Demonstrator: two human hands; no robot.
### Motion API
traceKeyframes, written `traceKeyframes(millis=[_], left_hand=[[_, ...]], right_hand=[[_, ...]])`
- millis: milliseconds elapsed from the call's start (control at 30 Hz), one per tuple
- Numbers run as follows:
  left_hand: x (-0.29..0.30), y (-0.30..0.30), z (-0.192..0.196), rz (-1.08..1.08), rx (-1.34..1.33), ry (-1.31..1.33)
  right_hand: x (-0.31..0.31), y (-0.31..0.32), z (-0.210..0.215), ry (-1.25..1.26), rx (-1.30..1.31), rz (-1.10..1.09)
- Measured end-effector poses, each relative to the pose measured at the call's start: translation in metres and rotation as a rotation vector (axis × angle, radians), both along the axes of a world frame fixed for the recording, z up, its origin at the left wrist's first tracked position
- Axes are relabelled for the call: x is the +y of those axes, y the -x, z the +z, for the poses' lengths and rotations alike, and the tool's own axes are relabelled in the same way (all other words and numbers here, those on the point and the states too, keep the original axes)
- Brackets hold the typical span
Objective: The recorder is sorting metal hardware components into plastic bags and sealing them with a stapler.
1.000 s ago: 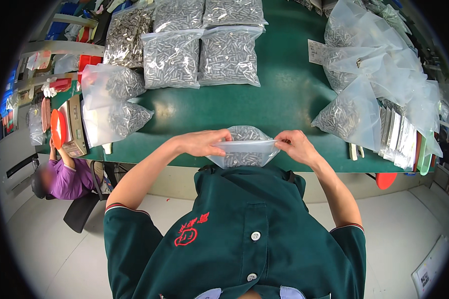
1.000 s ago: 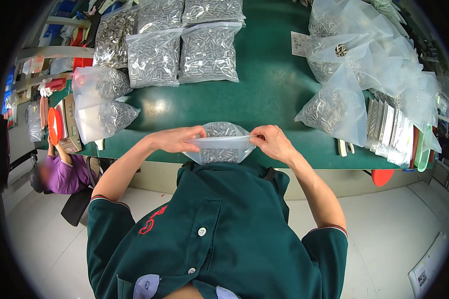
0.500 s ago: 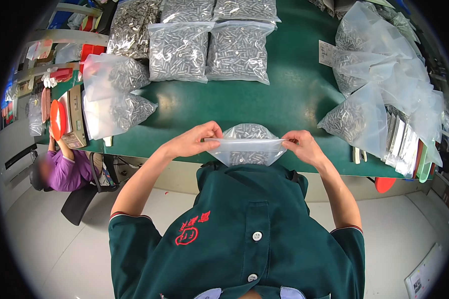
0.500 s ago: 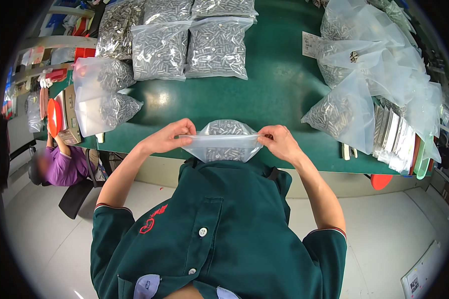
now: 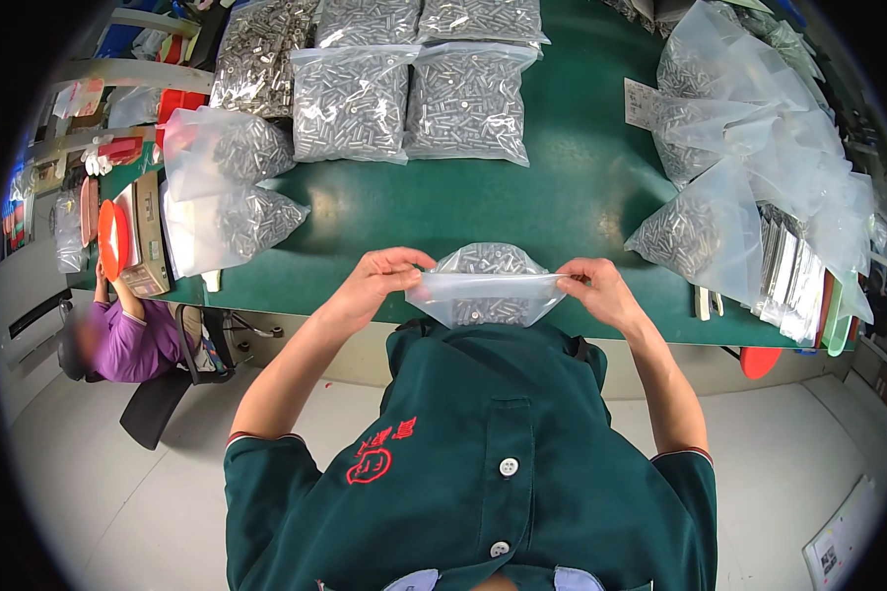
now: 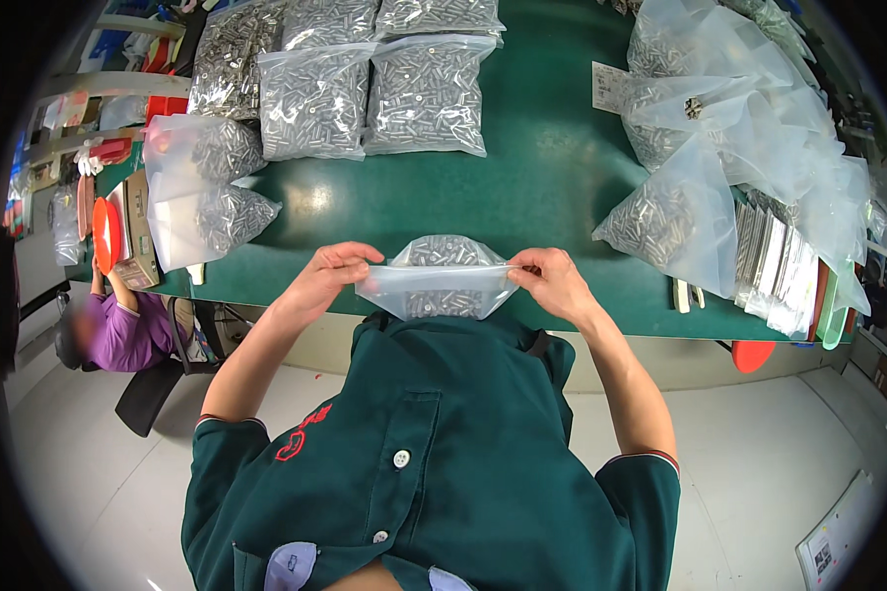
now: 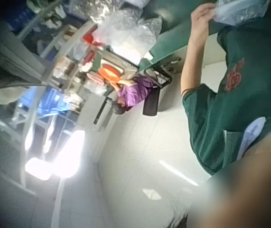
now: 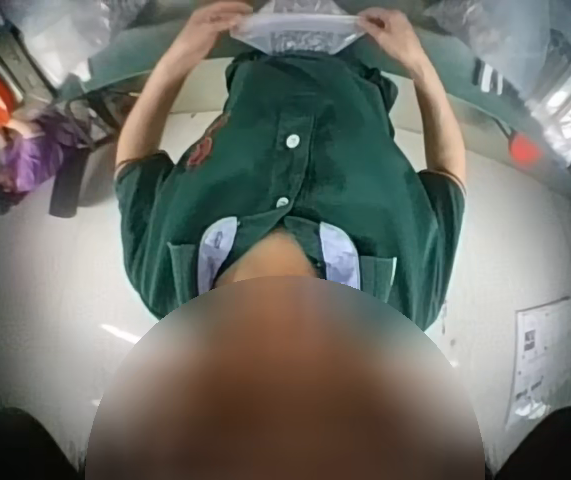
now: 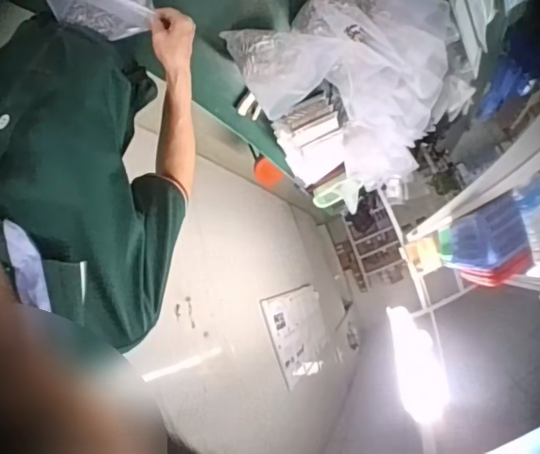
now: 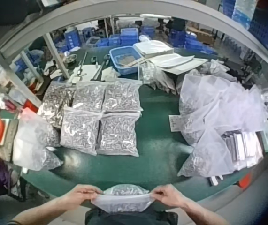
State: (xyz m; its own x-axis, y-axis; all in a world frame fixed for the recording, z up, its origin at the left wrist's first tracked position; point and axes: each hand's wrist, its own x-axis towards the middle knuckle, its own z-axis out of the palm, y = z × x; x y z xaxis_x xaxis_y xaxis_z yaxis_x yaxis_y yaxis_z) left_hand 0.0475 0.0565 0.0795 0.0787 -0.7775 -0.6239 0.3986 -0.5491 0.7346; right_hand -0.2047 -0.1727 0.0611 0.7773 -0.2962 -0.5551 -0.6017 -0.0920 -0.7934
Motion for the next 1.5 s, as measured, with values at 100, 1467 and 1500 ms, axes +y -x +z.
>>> traceKeyframes(millis=[100, 1467, 1500], left_hand=[[0.003, 0.005, -0.011, 0.183, 0.152, -0.127], [0.029, 0.005, -0.065, 0.099, -0.001, -0.135], [0.025, 0.005, -0.056, 0.055, -0.072, -0.087]], right_hand=[[-0.003, 0.003, -0.020, -0.325, 0.026, -0.103], [0.022, 0.008, -0.057, -0.527, -0.118, -0.325], [0.024, 0.008, -0.059, -0.514, -0.130, -0.332]])
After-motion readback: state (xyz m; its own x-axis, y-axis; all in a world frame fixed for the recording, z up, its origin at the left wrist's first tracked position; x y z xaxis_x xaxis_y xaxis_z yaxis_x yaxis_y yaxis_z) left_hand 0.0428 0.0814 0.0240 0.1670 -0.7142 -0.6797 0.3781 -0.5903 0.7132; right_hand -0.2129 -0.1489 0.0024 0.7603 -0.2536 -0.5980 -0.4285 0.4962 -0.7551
